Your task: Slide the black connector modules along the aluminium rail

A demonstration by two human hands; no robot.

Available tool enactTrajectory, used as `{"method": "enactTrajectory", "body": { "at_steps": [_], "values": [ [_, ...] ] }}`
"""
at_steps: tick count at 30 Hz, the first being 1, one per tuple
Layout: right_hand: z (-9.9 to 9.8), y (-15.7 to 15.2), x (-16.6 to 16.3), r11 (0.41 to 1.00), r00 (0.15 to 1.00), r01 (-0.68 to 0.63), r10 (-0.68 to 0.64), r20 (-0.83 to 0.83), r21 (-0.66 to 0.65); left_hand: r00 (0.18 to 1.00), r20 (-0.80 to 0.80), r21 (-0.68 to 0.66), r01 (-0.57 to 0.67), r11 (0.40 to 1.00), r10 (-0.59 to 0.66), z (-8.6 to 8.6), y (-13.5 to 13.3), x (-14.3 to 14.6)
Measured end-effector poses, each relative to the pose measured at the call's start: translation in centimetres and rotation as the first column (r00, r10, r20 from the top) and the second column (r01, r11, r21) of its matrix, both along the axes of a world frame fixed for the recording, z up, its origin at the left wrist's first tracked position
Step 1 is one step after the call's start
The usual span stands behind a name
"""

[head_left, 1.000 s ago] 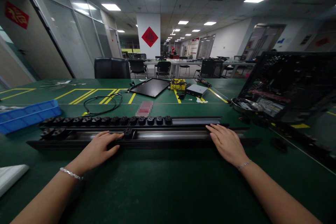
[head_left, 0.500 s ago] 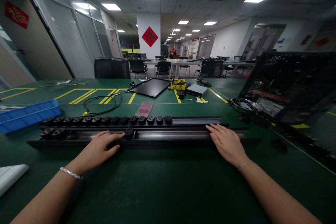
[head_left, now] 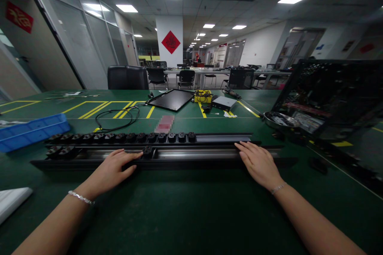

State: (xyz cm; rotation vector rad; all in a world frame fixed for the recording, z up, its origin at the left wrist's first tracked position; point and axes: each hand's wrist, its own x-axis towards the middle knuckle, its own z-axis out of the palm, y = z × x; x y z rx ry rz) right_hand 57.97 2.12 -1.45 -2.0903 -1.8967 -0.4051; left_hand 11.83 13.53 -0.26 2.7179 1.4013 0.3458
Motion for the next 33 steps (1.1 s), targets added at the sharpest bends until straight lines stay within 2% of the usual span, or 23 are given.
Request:
{"method": "enactTrajectory", "body": {
  "at_steps": [8, 33],
  "values": [
    [-0.12, 0.02, 0.09, 1.0, 1.0, 0.004, -0.004, 0.001, 0.001, 1.0, -0.01, -0.015, 0.009, 1.0, -0.009, -0.55, 0.4, -0.39],
    [0.01, 0.0, 0.0, 1.0, 1.0, 0.002, -0.002, -0.015, -0.004, 1.0, -0.011, -0.028, -0.006, 1.0, 0.006, -0.13, 0.13, -0.01]
  ]
}}
